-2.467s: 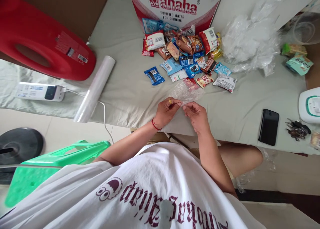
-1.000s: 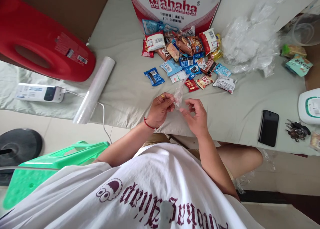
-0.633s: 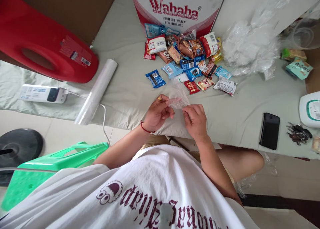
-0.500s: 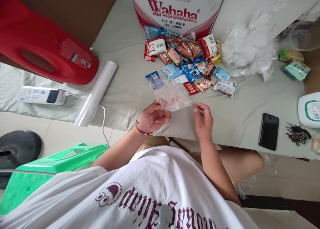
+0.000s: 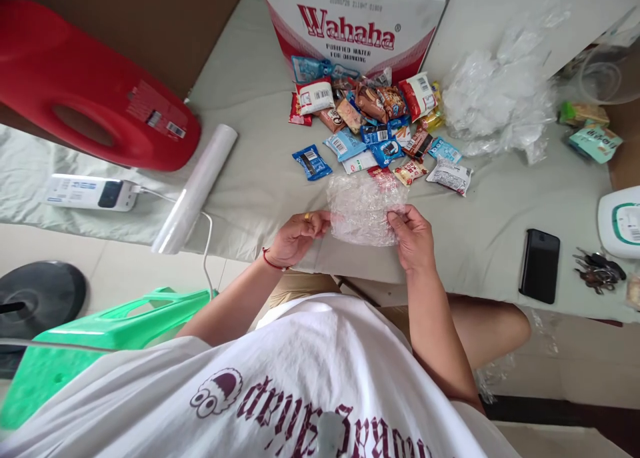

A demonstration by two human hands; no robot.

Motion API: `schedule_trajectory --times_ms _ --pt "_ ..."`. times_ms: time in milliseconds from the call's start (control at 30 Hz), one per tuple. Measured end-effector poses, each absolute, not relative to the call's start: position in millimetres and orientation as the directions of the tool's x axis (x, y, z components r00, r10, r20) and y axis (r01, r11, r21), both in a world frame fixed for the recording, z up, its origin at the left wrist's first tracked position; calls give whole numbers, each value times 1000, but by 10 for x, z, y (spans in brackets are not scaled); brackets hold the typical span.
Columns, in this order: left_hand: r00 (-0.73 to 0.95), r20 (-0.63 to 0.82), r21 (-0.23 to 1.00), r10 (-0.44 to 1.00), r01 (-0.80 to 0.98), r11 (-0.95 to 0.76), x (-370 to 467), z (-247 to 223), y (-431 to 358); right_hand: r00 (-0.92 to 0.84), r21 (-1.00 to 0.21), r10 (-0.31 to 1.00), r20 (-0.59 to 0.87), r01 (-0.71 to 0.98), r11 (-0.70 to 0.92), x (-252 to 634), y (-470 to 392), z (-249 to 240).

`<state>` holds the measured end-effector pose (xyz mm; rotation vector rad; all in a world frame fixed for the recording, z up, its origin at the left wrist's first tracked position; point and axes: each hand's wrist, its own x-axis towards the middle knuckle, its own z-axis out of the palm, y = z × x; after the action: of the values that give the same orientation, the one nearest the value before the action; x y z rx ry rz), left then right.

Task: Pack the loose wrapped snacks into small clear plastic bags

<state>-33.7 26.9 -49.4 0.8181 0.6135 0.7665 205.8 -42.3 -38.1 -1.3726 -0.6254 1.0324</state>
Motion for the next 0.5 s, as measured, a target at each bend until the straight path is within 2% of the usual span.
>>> schedule_trajectory --times_ms 67,167,300,400,500 --pt "527 -182 786 830 -429 445 -303 -470 285 450 -977 873 -189 -177 -120 2062 -436 -400" --pt "399 -259 769 879 -466 438 -164 -455 333 442 -983 879 -178 -118 -140 2028 -459 -418" --pt "224 -272 874 936 -350 338 8 -503 437 392 -989 909 -143 -34 -141 1985 -515 -402" --pt "191 -252 913 949 -277 298 28 -531 480 324 -989 935 -143 -73 -126 2010 -542 -354" --pt "194 -239 929 952 -238 282 -9 -523 473 361 -988 923 -131 -126 -91 2063 -513 -316"
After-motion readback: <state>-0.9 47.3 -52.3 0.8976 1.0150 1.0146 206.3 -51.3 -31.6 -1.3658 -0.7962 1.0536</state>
